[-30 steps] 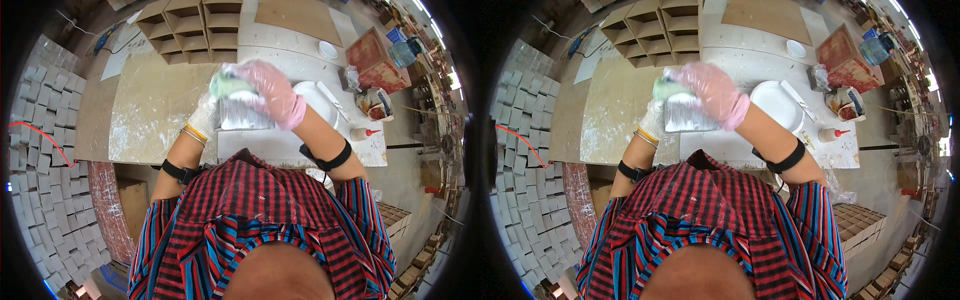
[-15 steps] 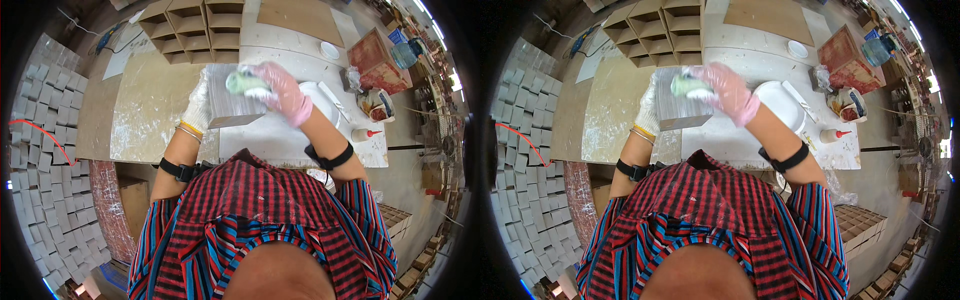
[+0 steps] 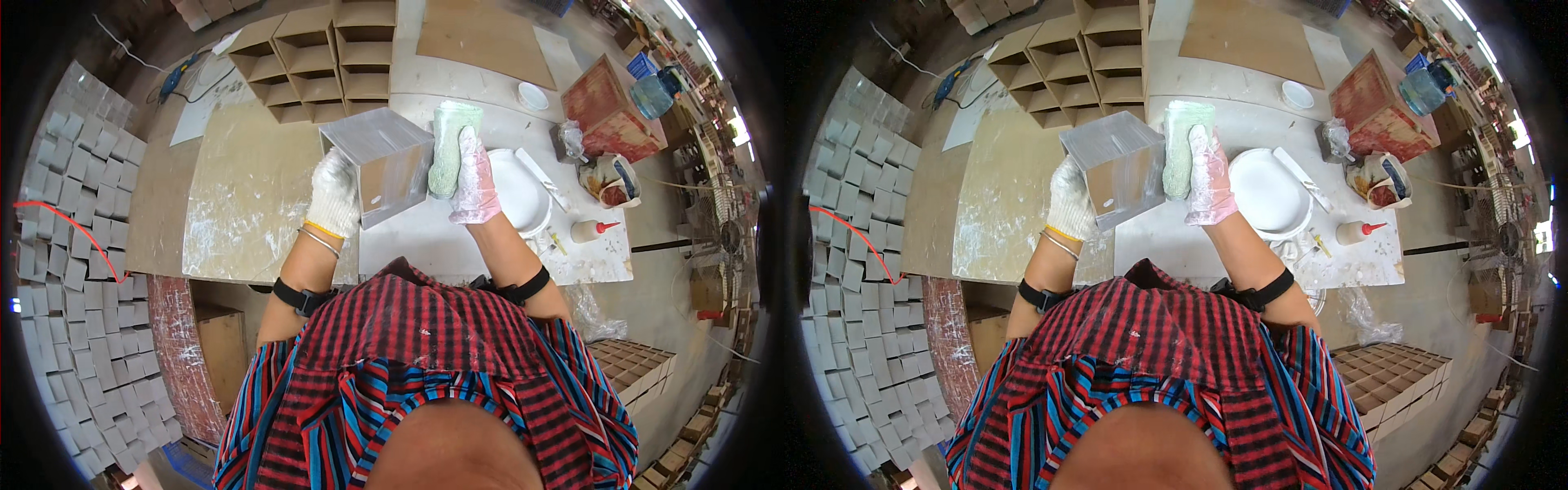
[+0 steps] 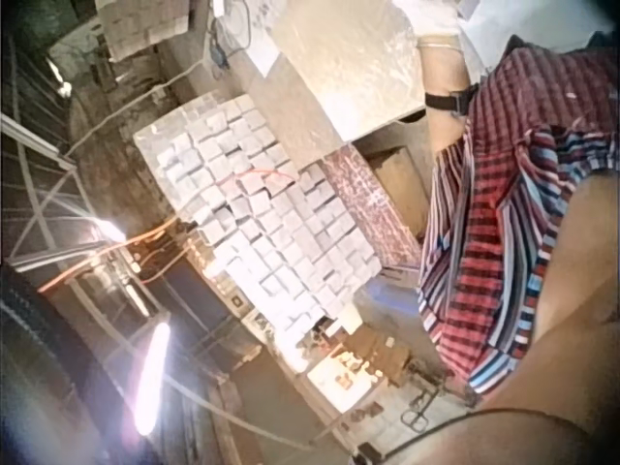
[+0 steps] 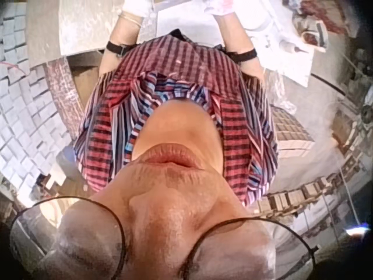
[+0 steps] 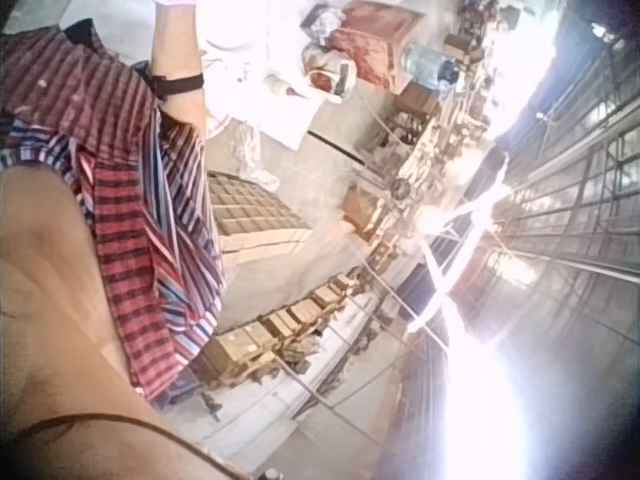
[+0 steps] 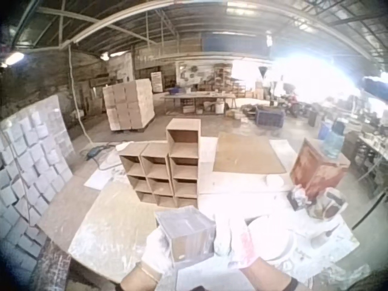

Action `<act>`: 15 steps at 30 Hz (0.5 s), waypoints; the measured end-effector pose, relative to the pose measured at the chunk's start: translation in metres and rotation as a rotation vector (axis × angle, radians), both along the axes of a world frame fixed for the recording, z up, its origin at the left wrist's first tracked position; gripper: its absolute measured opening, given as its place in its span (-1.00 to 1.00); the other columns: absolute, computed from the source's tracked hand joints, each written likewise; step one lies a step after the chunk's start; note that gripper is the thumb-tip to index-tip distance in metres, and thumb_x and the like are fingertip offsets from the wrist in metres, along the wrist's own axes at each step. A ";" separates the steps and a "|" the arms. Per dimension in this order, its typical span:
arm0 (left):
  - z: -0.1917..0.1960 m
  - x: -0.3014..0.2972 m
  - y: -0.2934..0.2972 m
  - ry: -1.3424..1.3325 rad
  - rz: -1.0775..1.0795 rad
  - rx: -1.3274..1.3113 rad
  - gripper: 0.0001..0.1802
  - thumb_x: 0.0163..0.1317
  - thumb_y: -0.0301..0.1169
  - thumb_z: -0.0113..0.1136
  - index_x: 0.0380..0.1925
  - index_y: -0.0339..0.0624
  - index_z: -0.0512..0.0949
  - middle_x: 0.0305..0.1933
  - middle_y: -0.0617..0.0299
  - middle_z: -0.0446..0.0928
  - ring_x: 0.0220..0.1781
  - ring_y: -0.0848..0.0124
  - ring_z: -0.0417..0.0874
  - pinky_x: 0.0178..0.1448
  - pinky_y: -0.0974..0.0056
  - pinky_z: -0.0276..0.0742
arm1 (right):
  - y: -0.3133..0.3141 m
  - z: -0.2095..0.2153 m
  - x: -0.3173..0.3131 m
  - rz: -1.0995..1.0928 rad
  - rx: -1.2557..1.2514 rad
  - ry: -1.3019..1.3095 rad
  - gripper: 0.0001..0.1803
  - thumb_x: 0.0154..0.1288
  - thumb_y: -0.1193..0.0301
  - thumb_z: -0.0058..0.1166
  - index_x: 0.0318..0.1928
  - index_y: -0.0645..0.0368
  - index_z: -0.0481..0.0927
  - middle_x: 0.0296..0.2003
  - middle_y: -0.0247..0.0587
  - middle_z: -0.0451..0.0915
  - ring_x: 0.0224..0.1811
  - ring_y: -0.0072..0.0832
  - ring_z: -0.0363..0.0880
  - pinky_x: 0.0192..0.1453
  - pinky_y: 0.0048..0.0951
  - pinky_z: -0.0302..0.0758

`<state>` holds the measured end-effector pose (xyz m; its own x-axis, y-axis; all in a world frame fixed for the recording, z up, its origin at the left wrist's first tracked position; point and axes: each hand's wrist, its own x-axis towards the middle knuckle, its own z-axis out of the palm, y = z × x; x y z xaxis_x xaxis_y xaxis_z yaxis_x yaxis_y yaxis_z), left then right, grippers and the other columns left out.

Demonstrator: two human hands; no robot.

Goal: Applying a white liquid finish to a small wooden box using a sponge.

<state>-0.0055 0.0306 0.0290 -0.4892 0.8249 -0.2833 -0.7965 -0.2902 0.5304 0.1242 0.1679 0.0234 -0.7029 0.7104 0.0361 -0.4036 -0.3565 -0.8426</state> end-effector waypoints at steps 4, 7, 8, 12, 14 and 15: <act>-0.022 -0.006 -0.016 1.035 -0.141 -0.255 -0.63 0.26 -0.25 -0.09 -0.01 -0.23 0.39 -0.04 0.10 0.46 -0.05 0.25 0.51 -0.03 0.19 0.49 | 0.003 0.005 -0.001 0.033 -0.070 0.021 -0.47 0.32 0.05 -0.19 0.13 0.14 0.32 -0.09 -0.25 0.50 -0.11 -0.53 0.47 -0.10 -0.48 0.46; -0.007 0.001 -0.024 0.860 -0.060 -0.323 -0.64 0.28 -0.27 -0.12 -0.03 -0.26 0.39 -0.08 0.08 0.48 -0.12 0.26 0.54 -0.08 0.19 0.52 | -0.007 0.021 -0.004 0.083 -0.077 -0.003 -0.51 0.32 0.08 -0.16 0.10 0.14 0.35 -0.11 -0.26 0.51 -0.11 -0.52 0.48 -0.09 -0.49 0.45; -0.005 0.003 -0.020 0.861 -0.063 -0.321 -0.64 0.28 -0.27 -0.12 -0.03 -0.26 0.39 -0.08 0.08 0.48 -0.12 0.26 0.54 -0.08 0.19 0.52 | -0.006 0.023 -0.002 0.079 -0.076 -0.003 -0.51 0.32 0.08 -0.16 0.10 0.14 0.35 -0.11 -0.26 0.51 -0.11 -0.52 0.48 -0.09 -0.49 0.45; -0.003 -0.004 -0.018 0.172 0.102 -0.148 -0.60 0.30 -0.20 -0.17 -0.01 -0.25 0.37 -0.08 0.06 0.48 -0.14 0.22 0.55 -0.08 0.18 0.54 | -0.006 0.048 0.009 -0.032 0.451 -0.195 -0.57 0.19 0.30 0.06 0.04 0.20 0.37 -0.15 -0.24 0.52 -0.17 -0.50 0.49 -0.11 -0.49 0.44; -0.005 -0.009 -0.018 0.155 0.036 -0.033 -0.58 0.30 -0.17 -0.19 0.00 -0.24 0.36 -0.07 0.06 0.47 -0.12 0.21 0.55 -0.07 0.19 0.54 | -0.003 0.049 0.014 0.024 0.927 -0.121 -0.44 0.00 0.47 0.21 0.06 0.20 0.35 -0.22 -0.20 0.52 -0.22 -0.39 0.50 -0.16 -0.43 0.45; 0.003 -0.006 -0.017 0.130 0.020 -0.041 -0.57 0.30 -0.16 -0.20 0.00 -0.24 0.36 -0.07 0.06 0.47 -0.12 0.21 0.55 -0.06 0.19 0.54 | -0.004 0.050 0.015 0.027 0.929 -0.116 -0.44 0.00 0.47 0.21 0.06 0.20 0.35 -0.22 -0.20 0.52 -0.22 -0.39 0.50 -0.16 -0.43 0.45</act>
<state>-0.0116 0.0133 0.0323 -0.5403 0.8036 -0.2497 -0.7148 -0.2817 0.6401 0.1395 0.1642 0.0738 -0.7533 0.4155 0.5098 -0.3004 0.4721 -0.8287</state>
